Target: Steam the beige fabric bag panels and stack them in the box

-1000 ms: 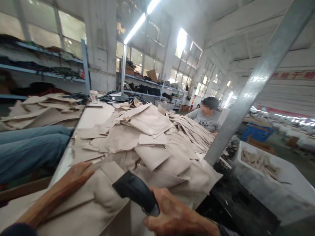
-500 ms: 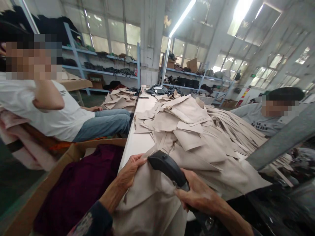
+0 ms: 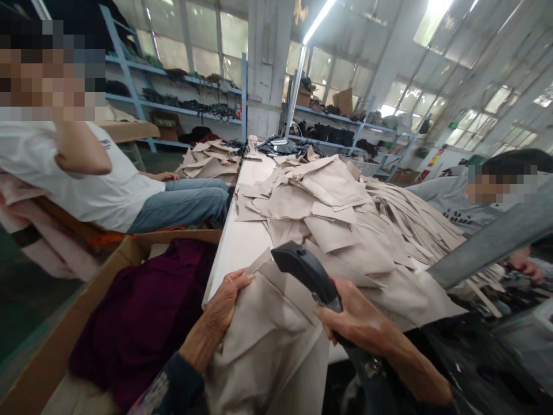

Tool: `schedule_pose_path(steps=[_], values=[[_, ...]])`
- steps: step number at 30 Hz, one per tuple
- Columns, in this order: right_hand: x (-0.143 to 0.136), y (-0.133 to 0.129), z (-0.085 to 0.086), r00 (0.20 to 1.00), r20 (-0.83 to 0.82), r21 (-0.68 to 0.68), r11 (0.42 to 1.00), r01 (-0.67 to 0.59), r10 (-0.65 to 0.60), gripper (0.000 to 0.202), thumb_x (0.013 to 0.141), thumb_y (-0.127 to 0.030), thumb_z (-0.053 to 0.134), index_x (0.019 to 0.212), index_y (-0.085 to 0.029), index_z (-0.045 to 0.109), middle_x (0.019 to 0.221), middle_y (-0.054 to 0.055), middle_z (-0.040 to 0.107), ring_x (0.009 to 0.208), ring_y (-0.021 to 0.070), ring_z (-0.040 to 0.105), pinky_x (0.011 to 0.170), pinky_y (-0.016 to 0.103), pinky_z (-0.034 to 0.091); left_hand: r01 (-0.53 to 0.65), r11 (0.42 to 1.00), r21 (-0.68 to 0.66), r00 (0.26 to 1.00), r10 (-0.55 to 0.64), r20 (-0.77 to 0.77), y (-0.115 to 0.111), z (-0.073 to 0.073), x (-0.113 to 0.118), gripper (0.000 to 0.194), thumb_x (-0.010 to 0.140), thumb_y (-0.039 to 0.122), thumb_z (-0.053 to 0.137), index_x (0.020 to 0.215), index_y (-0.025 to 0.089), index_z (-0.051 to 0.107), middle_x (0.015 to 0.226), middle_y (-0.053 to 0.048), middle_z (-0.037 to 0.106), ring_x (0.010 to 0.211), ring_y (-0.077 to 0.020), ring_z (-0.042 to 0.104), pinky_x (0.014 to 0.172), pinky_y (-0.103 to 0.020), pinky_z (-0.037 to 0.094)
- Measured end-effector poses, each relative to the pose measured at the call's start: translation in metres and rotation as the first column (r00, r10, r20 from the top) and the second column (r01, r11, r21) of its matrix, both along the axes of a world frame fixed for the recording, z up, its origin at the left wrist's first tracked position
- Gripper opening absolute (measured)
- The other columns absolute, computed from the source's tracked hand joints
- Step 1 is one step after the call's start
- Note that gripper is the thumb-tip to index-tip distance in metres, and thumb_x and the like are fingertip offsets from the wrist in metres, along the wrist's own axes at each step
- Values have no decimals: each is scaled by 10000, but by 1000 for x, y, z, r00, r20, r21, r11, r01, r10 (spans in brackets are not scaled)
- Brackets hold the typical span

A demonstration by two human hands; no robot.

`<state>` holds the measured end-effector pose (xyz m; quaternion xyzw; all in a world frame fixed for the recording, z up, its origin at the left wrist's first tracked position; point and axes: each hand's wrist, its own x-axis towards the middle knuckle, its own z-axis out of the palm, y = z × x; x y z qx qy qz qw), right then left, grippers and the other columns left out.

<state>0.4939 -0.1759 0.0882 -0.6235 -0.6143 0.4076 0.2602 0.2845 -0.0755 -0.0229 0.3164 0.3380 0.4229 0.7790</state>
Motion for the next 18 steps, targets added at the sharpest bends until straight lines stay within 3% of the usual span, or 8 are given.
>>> schedule_pose_path(steps=[4, 9, 12, 18], values=[[-4, -10, -10, 995, -49, -61, 994, -88, 85, 196, 738, -132, 505, 921, -200, 483, 535, -78, 530, 416, 89, 542, 372, 155, 441, 2, 1000, -12, 999, -1, 49, -2, 0, 2, 344, 621, 192, 713, 955, 113, 689, 698, -52, 711, 530, -142, 620, 517, -219, 485], [-10, 7, -19, 992, -73, -38, 993, -110, 107, 200, 713, -130, 512, 905, -181, 500, 515, -75, 532, 402, 88, 540, 359, 148, 427, 1, 999, -42, 998, 2, 55, -13, 2, 7, 369, 643, 200, 722, 994, 100, 668, 747, -85, 719, 575, -175, 655, 559, -253, 523], [-2, 18, -14, 998, -60, 2, 1000, -25, 25, 137, 718, -146, 509, 850, -175, 486, 501, -62, 549, 406, 98, 549, 363, 156, 424, 30, 998, -56, 999, -29, 22, -20, 4, 9, 368, 671, 209, 713, 1015, 94, 651, 759, -95, 717, 576, -185, 659, 550, -268, 532], [33, 5, 8, 995, -63, 100, 991, 85, -79, 62, 779, -190, 518, 767, -187, 458, 471, -58, 555, 403, 94, 531, 408, 175, 440, -122, 988, -93, 988, 112, -107, -15, 12, 2, 343, 679, 163, 668, 1016, 109, 635, 721, -54, 706, 558, -164, 647, 546, -257, 545]])
